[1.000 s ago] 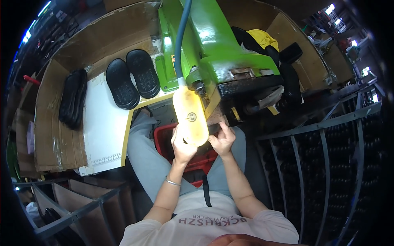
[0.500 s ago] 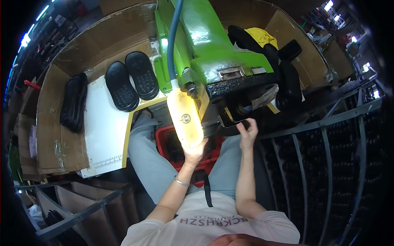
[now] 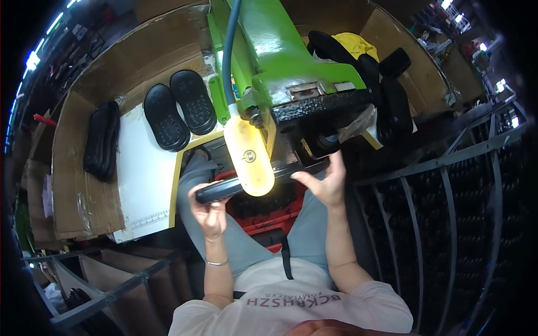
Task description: The recorder is processing the edges of shoe soles using an industrial buffing/trimming machine.
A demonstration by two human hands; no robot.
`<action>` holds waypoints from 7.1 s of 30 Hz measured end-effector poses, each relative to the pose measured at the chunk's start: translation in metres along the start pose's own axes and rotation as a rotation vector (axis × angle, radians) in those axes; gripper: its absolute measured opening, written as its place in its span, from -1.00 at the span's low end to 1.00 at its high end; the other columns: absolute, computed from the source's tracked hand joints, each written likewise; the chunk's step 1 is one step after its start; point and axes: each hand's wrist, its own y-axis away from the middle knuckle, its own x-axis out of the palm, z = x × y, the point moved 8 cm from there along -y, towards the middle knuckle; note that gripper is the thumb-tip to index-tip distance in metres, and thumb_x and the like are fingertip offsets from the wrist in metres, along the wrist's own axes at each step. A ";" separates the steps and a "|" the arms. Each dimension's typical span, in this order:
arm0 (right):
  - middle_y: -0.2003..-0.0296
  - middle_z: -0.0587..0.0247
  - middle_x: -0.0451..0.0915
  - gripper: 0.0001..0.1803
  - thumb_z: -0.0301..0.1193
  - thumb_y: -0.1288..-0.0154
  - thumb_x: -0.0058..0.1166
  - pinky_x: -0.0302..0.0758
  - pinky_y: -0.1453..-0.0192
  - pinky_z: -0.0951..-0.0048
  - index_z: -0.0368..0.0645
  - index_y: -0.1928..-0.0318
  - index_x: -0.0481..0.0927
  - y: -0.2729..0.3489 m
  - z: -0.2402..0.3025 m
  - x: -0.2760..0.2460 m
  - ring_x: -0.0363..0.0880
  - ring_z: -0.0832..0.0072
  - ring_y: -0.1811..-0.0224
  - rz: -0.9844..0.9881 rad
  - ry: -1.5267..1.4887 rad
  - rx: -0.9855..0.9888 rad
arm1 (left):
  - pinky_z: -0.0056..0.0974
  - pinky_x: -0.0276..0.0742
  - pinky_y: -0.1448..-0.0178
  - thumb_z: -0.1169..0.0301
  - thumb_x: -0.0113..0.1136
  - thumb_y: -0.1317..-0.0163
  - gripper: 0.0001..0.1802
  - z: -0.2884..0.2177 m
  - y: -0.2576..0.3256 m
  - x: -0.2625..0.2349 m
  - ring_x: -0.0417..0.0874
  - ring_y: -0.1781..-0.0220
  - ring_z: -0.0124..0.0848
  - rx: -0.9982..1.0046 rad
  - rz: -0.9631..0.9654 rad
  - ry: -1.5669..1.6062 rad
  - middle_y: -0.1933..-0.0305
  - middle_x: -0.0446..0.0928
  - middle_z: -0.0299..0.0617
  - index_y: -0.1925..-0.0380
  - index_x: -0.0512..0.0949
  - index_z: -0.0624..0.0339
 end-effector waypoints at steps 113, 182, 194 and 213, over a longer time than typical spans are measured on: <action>-0.12 -0.01 0.38 -0.42 -0.57 -0.14 0.04 0.42 0.49 0.65 -0.32 -0.21 0.26 0.066 -0.039 0.029 0.51 0.50 0.37 -0.152 -0.577 0.398 | 0.03 0.27 -0.30 0.40 0.39 0.03 -0.64 -0.221 -0.193 -0.138 0.35 -0.27 0.00 0.653 -0.275 -2.119 -0.16 0.43 -0.01 0.17 0.59 0.20; 0.10 0.17 0.53 -0.43 -0.51 -0.08 0.32 0.52 0.08 0.45 -0.31 -0.13 0.45 0.067 -0.137 0.059 0.57 0.42 0.13 0.015 -0.275 0.226 | -0.37 0.54 0.06 0.65 0.41 0.02 -0.72 0.094 -0.004 0.039 0.62 0.21 -0.46 -0.045 0.150 -0.508 0.30 0.60 -0.26 0.28 0.56 0.28; 0.03 0.15 0.51 -0.46 -0.42 -0.24 0.23 0.68 0.30 0.33 -0.14 -0.19 0.33 0.095 -0.181 0.000 0.58 0.37 0.07 -0.176 -0.637 0.722 | -0.41 0.52 0.19 0.59 0.49 0.08 -0.71 0.104 0.002 0.068 0.59 0.35 -0.52 -0.121 0.051 -0.440 0.35 0.62 -0.27 0.35 0.57 0.30; -0.15 -0.02 0.38 -0.22 -0.48 0.01 0.43 0.58 -0.03 0.38 -0.46 -0.21 0.32 0.036 -0.045 -0.018 0.54 0.31 -0.01 -0.120 -0.132 0.096 | 0.18 0.61 -0.09 0.61 0.40 0.02 -0.69 -0.024 -0.024 0.010 0.57 0.35 -0.39 0.022 0.021 -0.202 0.41 0.45 -0.16 0.38 0.41 0.30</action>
